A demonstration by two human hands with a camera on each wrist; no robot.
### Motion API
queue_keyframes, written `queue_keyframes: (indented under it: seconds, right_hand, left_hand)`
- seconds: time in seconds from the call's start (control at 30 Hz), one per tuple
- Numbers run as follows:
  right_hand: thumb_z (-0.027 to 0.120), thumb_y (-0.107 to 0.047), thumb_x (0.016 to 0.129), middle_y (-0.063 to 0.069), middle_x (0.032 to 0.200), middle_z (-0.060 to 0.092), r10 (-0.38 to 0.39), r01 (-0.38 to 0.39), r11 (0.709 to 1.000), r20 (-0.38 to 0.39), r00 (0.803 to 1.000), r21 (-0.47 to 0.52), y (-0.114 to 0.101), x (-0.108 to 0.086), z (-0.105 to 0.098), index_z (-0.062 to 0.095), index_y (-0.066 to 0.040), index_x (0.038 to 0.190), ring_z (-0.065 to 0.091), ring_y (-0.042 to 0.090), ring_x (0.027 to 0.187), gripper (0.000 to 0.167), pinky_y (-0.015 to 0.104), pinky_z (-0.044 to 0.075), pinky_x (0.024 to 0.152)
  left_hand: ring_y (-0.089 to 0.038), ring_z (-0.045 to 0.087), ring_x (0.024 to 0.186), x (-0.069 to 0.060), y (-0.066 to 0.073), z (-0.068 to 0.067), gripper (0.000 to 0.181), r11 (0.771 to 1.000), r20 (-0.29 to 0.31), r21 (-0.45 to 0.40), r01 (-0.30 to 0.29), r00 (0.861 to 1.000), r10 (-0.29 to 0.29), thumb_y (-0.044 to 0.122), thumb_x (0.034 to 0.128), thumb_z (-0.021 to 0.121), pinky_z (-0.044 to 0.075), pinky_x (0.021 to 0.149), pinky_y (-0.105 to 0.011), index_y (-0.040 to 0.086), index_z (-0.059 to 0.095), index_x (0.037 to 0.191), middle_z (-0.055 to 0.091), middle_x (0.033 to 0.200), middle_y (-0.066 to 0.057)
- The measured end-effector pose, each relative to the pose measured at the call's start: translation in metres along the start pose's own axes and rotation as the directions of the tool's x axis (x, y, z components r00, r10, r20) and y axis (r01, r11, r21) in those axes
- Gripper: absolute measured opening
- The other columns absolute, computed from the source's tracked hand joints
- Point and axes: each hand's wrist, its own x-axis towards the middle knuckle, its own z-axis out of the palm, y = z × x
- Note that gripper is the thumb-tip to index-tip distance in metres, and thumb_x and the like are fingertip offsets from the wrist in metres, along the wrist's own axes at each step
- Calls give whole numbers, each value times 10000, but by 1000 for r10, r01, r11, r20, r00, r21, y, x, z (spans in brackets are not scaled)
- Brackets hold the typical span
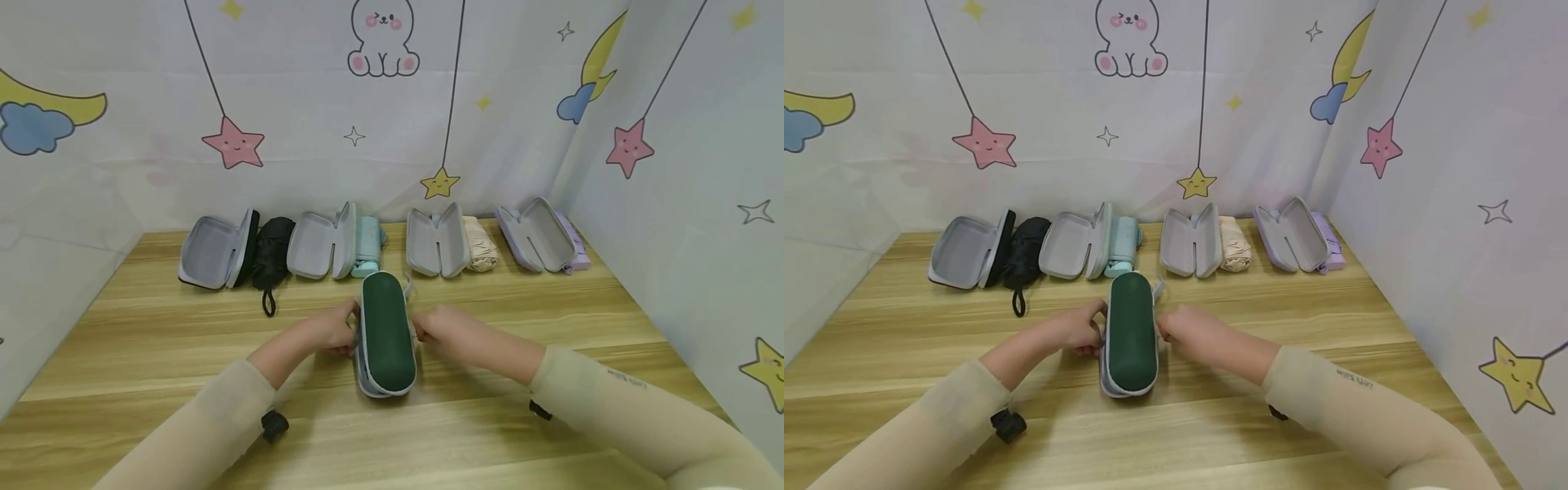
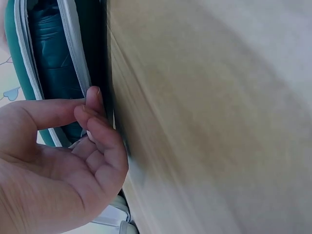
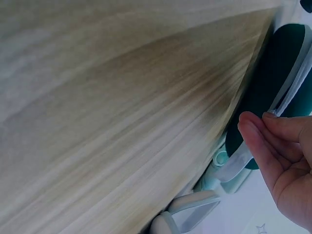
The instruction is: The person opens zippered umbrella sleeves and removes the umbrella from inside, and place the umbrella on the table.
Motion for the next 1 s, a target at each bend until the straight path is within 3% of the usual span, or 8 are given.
queue_keyframes:
  seconds: [0.2, 0.43, 0.67, 0.87, 1.0]
  right_hand:
    - [645, 43, 869, 19, 705, 631, 45, -45, 999, 2, 999, 5, 10, 7, -1, 538, -98, 759, 616, 163, 619, 209, 238, 478, 567]
    - [664, 9, 882, -16, 720, 655, 142, -142, 990, -8, 990, 0, 17, 14, -2, 593, -128, 763, 634, 136, 656, 194, 234, 491, 604]
    - [693, 9, 859, -7, 754, 680, 184, -184, 980, 10, 983, 81, 20, 15, -5, 628, -105, 794, 641, 127, 691, 146, 236, 503, 628]
    - [719, -63, 868, -4, 797, 692, 234, -235, 967, 21, 972, 100, 17, 13, -8, 648, -97, 847, 651, 128, 739, 81, 261, 510, 659]
    - [730, -153, 880, -7, 865, 713, 246, -243, 968, -40, 969, 57, 5, 9, -13, 689, -112, 910, 672, 148, 812, 66, 311, 529, 706]
  left_hand:
    - [-152, 510, 500, -4, -1, 4, 416, 1000, -6, 18, -7, 1000, 7, -113, 745, 540, 422, 455, -228, 45, 450, 1119, 597, 612, -87]
    - [-156, 500, 507, -6, -2, 7, 426, 1000, 45, -10, -16, 999, 17, -124, 771, 540, 395, 456, -230, 41, 428, 1147, 597, 611, -93]
    - [-164, 554, 556, -9, 1, 6, 438, 1000, 46, -20, 8, 999, -7, -101, 800, 557, 450, 508, -260, 6, 418, 1201, 636, 655, -91]
    - [-176, 577, 584, -8, -1, 6, 468, 998, 36, -61, 0, 999, 2, -85, 778, 577, 502, 549, -292, -27, 431, 1218, 633, 692, -104]
    - [-181, 580, 594, -7, -4, 6, 485, 997, 30, -82, -2, 1000, 4, -67, 779, 597, 508, 553, -296, -32, 435, 1235, 633, 710, -105]
